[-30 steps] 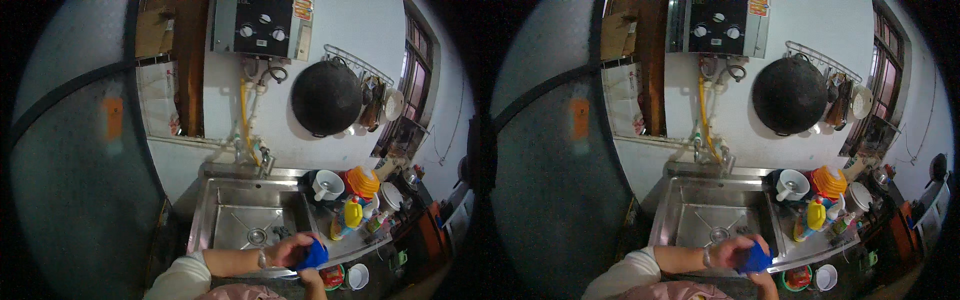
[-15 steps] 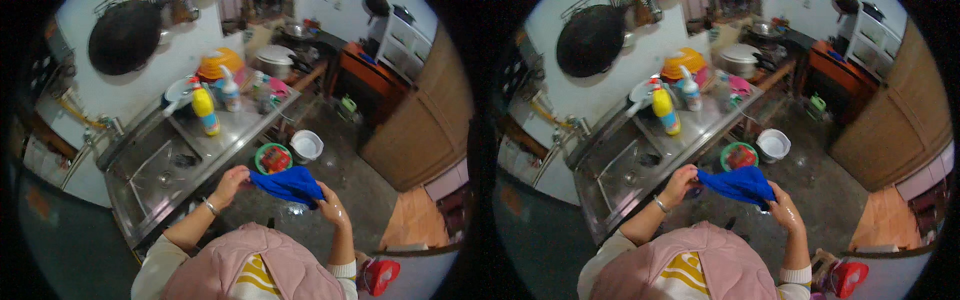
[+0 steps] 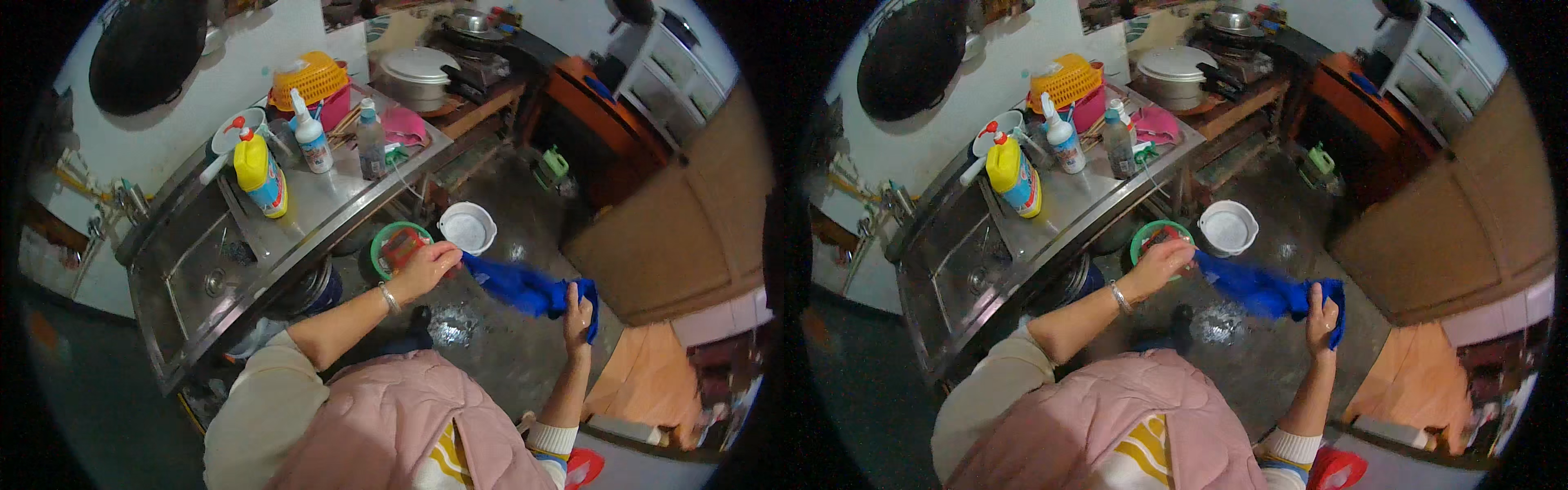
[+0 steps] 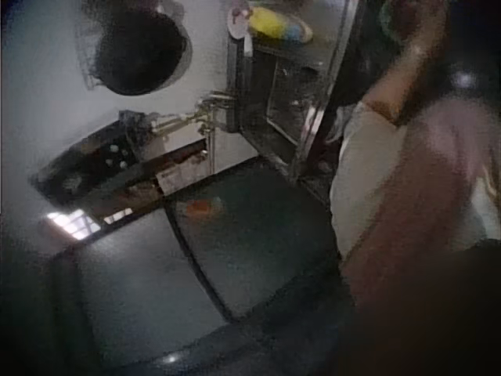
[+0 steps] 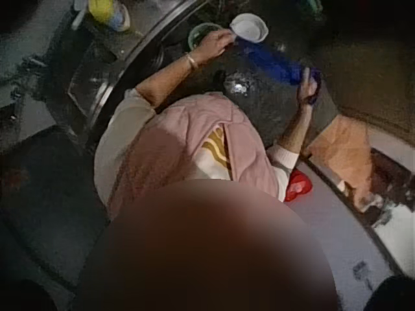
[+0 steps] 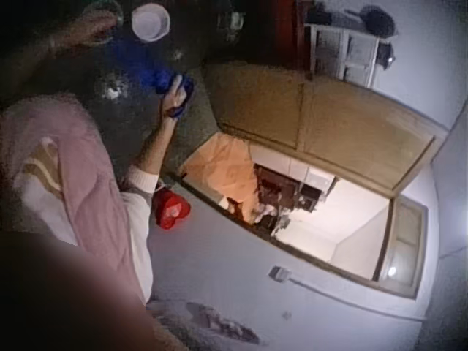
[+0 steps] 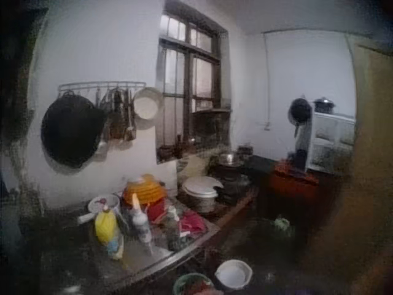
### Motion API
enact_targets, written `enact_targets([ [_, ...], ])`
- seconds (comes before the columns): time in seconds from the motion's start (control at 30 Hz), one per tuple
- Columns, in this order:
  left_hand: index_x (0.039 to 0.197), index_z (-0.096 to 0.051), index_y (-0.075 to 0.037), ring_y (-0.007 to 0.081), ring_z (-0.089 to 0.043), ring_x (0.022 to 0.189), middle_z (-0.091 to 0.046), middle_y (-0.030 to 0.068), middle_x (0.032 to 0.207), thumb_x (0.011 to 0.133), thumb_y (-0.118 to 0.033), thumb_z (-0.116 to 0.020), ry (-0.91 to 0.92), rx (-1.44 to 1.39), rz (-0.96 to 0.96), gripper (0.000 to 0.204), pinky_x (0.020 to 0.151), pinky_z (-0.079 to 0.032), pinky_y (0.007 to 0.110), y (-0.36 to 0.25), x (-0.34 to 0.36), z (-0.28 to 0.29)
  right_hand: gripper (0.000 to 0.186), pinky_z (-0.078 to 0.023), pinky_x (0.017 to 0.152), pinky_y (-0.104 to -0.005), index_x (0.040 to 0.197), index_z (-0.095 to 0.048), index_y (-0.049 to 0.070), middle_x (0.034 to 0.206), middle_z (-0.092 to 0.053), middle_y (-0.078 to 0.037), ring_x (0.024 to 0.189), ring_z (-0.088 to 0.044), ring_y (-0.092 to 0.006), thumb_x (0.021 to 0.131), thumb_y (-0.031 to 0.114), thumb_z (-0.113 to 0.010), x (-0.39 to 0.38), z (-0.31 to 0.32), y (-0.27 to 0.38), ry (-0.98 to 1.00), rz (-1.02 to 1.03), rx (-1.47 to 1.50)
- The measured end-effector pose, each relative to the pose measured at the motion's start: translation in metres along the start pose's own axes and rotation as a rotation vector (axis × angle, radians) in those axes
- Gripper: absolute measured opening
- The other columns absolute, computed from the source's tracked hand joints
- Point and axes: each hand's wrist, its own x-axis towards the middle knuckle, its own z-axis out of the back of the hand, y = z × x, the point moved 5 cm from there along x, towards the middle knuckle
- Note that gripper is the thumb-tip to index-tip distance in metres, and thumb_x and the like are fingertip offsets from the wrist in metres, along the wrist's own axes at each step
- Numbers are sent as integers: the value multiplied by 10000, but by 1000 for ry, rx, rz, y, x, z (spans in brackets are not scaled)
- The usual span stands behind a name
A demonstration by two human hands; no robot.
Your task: The person wipes a metal lid with a blue cloth, places it on a cabinet, then wipes a kettle and a wooden drawer interior. They rinse the cloth at the sink, return to wipe the drawer again, and spray a cleaning solution into the drawer before continuing to wipe.
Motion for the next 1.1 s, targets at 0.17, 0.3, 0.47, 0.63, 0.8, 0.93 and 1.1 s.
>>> enact_targets([
  [0.17, 909, -576, -75, 109, -527, 813, -481, -24, 838, 902, -232, -501, 15, -595, 81, 174, 809, -473, 321, -2, 67, 21, 535, -462, 728, -309, 1012, -584, -7, 947, -599, -95, 832, -580, -199, 942, 489, -400, 95, -2, 23, 17, 6, 458],
  [0.3, 854, -543, -103, 93, -507, 769, -439, -40, 780, 904, -237, -493, 135, -743, -33, 152, 788, -472, 309, -31, 111, 25, 472, -455, 718, -301, 978, -585, -24, 947, -585, -81, 804, -548, -172, 954, 423, -435, 166, -14, 55, -28, 28, 73],
  [0.47, 1089, -497, -89, 52, -448, 729, -491, -47, 804, 935, -311, -522, 64, -71, -56, 272, 672, -393, 215, -53, 157, 16, 337, -434, 754, -277, 986, -585, -7, 927, -591, -47, 823, -533, -128, 927, 320, -530, 202, -46, 129, 46, 285, 175],
  [0.63, 1380, -278, -58, 128, -466, 1078, -496, 70, 1202, 860, -248, -653, 77, 79, -389, 669, 951, -378, 290, -94, 185, 5, 287, -443, 785, -287, 1035, -575, -3, 951, -599, -50, 850, -555, -142, 855, 219, -606, 206, -116, 209, 539, 404, 208],
  [0.8, 1390, -282, -54, 140, -442, 1164, -473, 58, 1294, 826, -182, -688, 21, -245, -301, 707, 1021, -341, 314, -133, 184, 10, 340, -448, 813, -280, 1118, -555, -14, 1006, -610, -61, 897, -565, -141, 836, 168, -609, 212, -152, 251, 894, 403, 155],
  [0.93, 1420, -227, -83, 185, -416, 1232, -418, 57, 1363, 867, -34, -572, -295, -344, -462, 654, 1040, -344, 370, -173, 148, 18, 406, -450, 825, -271, 1196, -517, -25, 1063, -603, -66, 927, -560, -130, 858, 179, -611, 216, -171, 274, 976, 467, 38],
  [1.1, 1304, -387, -59, 209, -560, 1065, -545, 111, 1198, 874, -157, -549, -547, -385, -387, 470, 918, -460, 384, -217, 85, 70, 392, -457, 817, -283, 1238, -481, 5, 1119, -585, -96, 950, -563, -152, 898, 178, -575, 215, -216, 266, 1163, 441, 50],
])
